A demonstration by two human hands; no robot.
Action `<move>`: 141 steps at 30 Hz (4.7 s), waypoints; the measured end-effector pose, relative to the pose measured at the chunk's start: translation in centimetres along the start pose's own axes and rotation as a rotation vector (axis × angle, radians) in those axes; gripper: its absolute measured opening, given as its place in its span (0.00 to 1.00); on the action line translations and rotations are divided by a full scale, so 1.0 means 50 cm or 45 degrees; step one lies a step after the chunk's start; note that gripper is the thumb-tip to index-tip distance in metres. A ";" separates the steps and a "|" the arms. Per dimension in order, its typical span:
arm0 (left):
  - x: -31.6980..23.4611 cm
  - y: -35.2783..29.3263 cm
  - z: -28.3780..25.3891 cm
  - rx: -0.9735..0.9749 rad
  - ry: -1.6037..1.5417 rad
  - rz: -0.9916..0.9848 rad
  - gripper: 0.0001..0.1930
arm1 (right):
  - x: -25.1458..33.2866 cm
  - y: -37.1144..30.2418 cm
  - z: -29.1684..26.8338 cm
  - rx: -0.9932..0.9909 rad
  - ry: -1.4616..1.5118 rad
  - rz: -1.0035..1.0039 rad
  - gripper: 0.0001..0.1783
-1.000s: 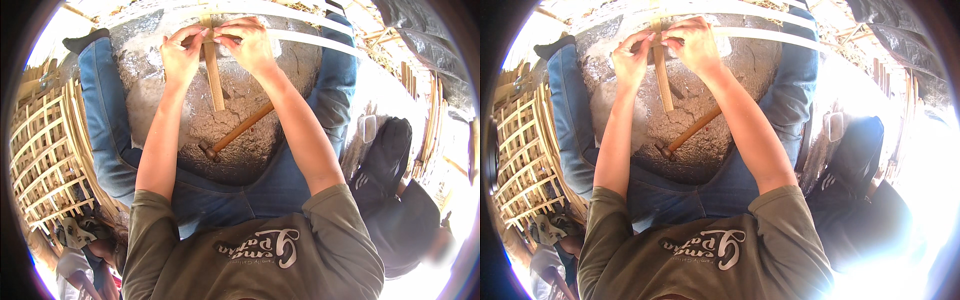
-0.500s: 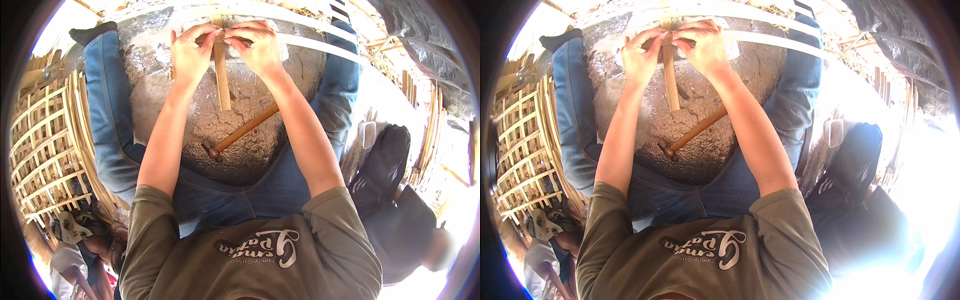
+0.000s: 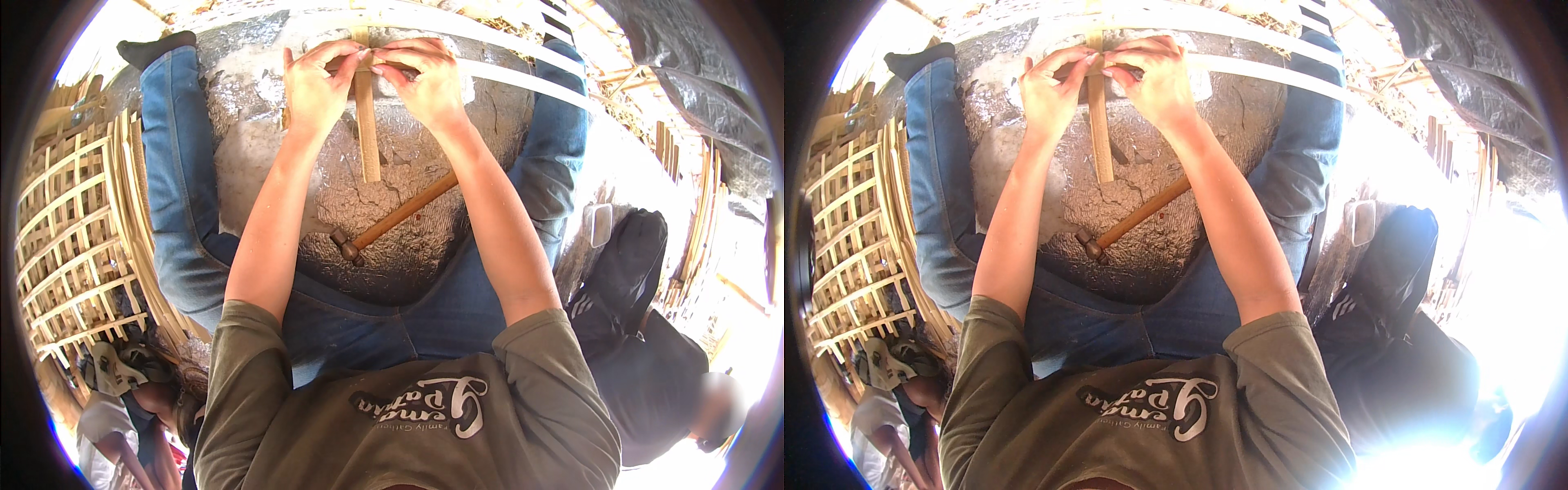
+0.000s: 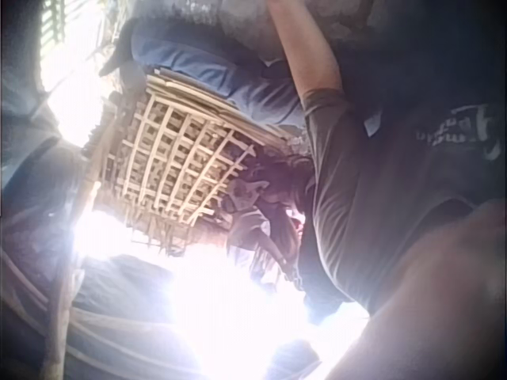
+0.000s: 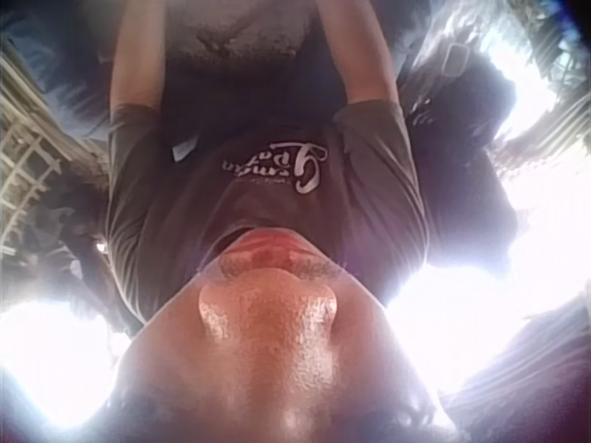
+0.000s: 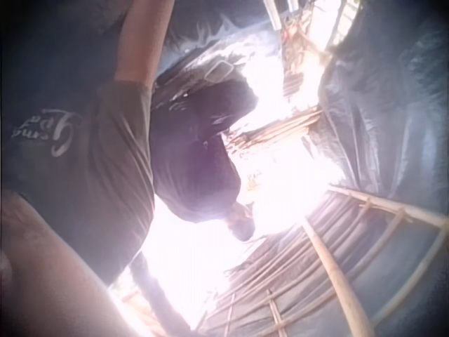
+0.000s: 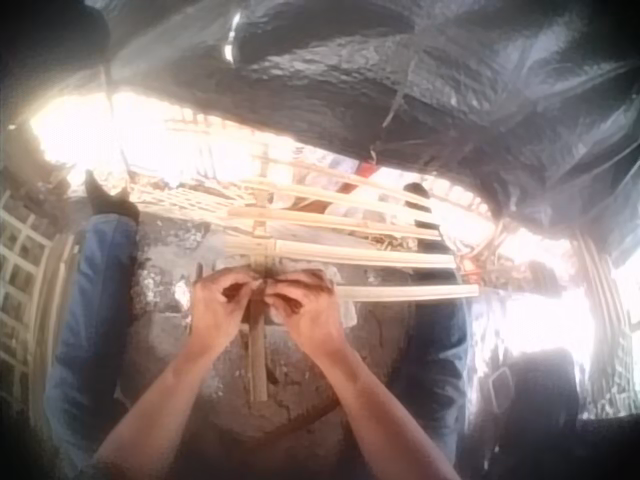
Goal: The person sits on the floor and assembles a wooden lattice frame by hand. They position thin wooden strips across a base, use a hammer to drive nails into the intersections, and adjust the pieces to maintain alignment.
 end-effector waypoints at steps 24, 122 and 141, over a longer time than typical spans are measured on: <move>0.007 -0.002 0.002 -0.066 0.030 0.072 0.03 | 0.004 0.002 -0.002 0.037 0.055 0.024 0.12; 0.019 -0.013 0.015 -0.131 -0.005 0.061 0.03 | 0.140 -0.049 -0.154 0.453 -0.182 0.460 0.12; 0.024 -0.015 0.019 -0.140 0.012 0.057 0.02 | 0.153 -0.044 -0.139 0.499 -0.318 0.469 0.14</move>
Point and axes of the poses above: each hand's wrist, its own y-axis towards the middle knuckle, its own z-axis out of the palm, x = y × z, the point moved 4 cm from there along y, towards the middle knuckle, and after that the axes turned 15 degrees about x, right-handed, at the moved point
